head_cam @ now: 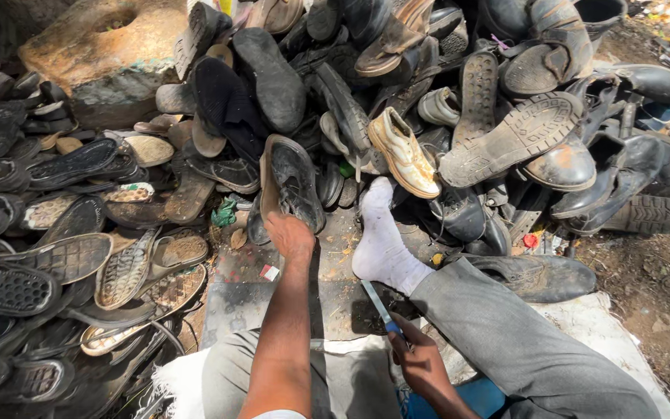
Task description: The person repairs shoes by hand using shears to cut and trim shoe components.
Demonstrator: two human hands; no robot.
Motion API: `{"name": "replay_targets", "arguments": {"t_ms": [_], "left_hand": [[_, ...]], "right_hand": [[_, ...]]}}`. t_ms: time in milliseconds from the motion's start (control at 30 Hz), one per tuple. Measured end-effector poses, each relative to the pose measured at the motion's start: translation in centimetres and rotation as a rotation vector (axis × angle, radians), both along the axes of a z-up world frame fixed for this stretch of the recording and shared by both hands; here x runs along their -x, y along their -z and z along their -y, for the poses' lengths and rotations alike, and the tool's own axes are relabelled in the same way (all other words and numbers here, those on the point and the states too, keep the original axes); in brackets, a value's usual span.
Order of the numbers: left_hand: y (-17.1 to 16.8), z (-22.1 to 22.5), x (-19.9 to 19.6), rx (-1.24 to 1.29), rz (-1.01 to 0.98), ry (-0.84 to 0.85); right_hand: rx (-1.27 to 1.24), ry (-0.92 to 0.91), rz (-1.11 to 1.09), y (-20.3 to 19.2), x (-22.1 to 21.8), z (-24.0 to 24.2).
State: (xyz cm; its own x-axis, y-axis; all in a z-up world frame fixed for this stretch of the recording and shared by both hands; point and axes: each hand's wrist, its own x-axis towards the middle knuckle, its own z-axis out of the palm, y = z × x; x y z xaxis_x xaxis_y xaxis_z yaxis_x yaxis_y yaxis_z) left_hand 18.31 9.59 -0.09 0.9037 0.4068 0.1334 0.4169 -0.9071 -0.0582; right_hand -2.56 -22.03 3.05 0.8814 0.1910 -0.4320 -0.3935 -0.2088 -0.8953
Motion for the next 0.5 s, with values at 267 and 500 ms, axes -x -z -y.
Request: {"name": "replay_targets", "arguments": {"t_ms": [267, 500], "left_hand": [[-2.6, -1.0, 7.3, 0.42, 0.015, 0.092], [-3.7, 2.5, 17.9, 0.51, -0.096, 0.353]], "right_hand": [[-0.003, -0.034, 0.041, 0.0, 0.1, -0.1], [-0.104, 0.012, 0.094, -3.1, 0.7, -0.6]]}}
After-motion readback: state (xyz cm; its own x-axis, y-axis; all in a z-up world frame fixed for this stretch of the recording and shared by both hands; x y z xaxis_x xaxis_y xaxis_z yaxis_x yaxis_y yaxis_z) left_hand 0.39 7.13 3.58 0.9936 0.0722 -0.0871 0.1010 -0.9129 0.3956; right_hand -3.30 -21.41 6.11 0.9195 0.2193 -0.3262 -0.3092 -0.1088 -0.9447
